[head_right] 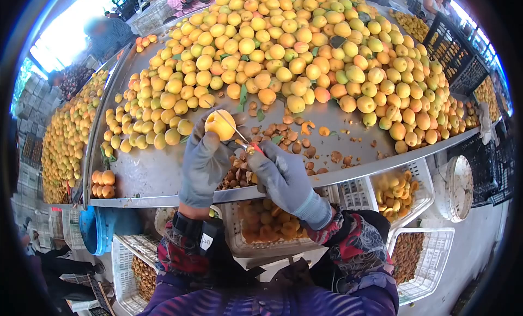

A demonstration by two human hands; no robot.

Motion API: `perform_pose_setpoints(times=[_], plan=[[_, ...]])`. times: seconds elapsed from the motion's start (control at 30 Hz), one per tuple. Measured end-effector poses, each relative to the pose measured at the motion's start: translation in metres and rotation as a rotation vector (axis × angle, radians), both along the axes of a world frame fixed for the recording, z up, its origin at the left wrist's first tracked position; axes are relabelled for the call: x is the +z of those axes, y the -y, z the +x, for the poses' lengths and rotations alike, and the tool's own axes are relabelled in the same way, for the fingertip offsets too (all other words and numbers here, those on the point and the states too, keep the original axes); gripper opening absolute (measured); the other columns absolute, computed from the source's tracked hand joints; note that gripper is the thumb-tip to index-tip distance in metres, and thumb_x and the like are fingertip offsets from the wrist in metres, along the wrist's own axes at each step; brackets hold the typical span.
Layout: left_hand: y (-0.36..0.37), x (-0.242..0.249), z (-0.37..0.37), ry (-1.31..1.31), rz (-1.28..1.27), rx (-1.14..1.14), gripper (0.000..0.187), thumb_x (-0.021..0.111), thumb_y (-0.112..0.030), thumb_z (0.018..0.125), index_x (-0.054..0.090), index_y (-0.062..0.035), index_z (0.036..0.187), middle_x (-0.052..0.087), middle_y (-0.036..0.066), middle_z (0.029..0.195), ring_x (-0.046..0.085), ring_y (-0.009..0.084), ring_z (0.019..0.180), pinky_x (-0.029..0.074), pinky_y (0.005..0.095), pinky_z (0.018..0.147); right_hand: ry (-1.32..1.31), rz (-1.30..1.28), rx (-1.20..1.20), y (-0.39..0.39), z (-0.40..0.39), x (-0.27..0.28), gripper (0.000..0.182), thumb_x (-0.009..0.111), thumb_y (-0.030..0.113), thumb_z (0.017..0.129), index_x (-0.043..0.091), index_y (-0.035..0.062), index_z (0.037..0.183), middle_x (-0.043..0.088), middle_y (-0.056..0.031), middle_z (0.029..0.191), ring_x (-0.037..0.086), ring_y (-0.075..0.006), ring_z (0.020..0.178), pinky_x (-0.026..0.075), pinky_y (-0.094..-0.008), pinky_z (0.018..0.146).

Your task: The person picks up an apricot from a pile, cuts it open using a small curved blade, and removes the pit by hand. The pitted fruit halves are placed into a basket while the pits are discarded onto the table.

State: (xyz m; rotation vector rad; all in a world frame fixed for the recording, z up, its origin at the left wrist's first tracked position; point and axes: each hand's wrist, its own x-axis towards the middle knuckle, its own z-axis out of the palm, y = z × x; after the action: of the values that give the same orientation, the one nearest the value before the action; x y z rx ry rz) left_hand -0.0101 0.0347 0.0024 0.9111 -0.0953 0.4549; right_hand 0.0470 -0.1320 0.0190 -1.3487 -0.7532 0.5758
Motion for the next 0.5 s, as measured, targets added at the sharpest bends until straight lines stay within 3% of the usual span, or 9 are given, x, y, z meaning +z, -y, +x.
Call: perform_pose_setpoints(times=[0.03, 0.1, 0.2, 0.23, 0.3, 0.5], plan=[[0.0, 0.0, 0.0, 0.016, 0.005, -0.004, 0.05, 0.067, -0.026, 0.086, 0.049, -0.0015, 0.125, 0.059, 0.018, 0.117, 0.062, 0.0281, 0.103, 0.05, 0.0406, 0.09, -0.001, 0.001, -0.001, 0.0, 0.0, -0.003, 0.027, 0.046, 0.023, 0.099, 0.053, 0.0006, 0.087, 0.046, 0.0021, 0.056, 0.043, -0.0022, 0.05, 0.034, -0.0202, 0.045], [0.0, 0.0, 0.0, 0.025, -0.007, -0.031, 0.049, 0.066, -0.026, 0.086, 0.049, -0.0015, 0.125, 0.059, 0.019, 0.118, 0.062, 0.0285, 0.103, 0.049, 0.0413, 0.091, 0.017, 0.001, 0.021, -0.002, 0.001, -0.011, 0.034, 0.043, 0.026, 0.099, 0.051, -0.0061, 0.108, 0.049, 0.0009, 0.054, 0.043, -0.0042, 0.044, 0.033, -0.0196, 0.042], [-0.001, -0.001, -0.001, 0.023, -0.017, -0.047, 0.049, 0.065, -0.027, 0.087, 0.049, -0.0014, 0.126, 0.058, 0.019, 0.12, 0.062, 0.029, 0.103, 0.049, 0.0425, 0.091, 0.032, 0.015, 0.019, -0.002, 0.002, -0.014, 0.034, 0.043, 0.024, 0.099, 0.05, -0.0079, 0.11, 0.05, 0.0002, 0.054, 0.043, -0.0044, 0.044, 0.034, -0.0199, 0.042], [-0.002, -0.001, -0.001, 0.012, -0.015, -0.038, 0.05, 0.064, -0.027, 0.088, 0.048, -0.0013, 0.127, 0.058, 0.019, 0.12, 0.062, 0.0291, 0.103, 0.049, 0.0431, 0.091, 0.032, 0.014, 0.019, -0.002, 0.002, -0.012, 0.034, 0.043, 0.024, 0.099, 0.05, -0.0079, 0.11, 0.05, 0.0002, 0.054, 0.043, -0.0044, 0.044, 0.034, -0.0199, 0.042], [-0.001, -0.001, -0.001, 0.016, -0.017, -0.053, 0.05, 0.064, -0.027, 0.088, 0.048, -0.0009, 0.127, 0.058, 0.019, 0.12, 0.062, 0.0288, 0.103, 0.049, 0.0429, 0.091, -0.014, -0.045, 0.036, -0.001, 0.001, -0.005, 0.027, 0.047, 0.024, 0.098, 0.054, -0.0009, 0.094, 0.047, 0.0021, 0.058, 0.044, -0.0032, 0.051, 0.036, -0.0213, 0.046], [0.001, 0.007, -0.003, 0.005, 0.004, -0.055, 0.05, 0.064, -0.027, 0.088, 0.048, 0.0003, 0.127, 0.059, 0.02, 0.119, 0.062, 0.0278, 0.102, 0.049, 0.0423, 0.091, 0.048, -0.072, 0.013, -0.001, 0.001, -0.004, 0.031, 0.049, 0.03, 0.098, 0.054, -0.0007, 0.093, 0.047, 0.0011, 0.057, 0.043, -0.0033, 0.051, 0.035, -0.022, 0.046]])
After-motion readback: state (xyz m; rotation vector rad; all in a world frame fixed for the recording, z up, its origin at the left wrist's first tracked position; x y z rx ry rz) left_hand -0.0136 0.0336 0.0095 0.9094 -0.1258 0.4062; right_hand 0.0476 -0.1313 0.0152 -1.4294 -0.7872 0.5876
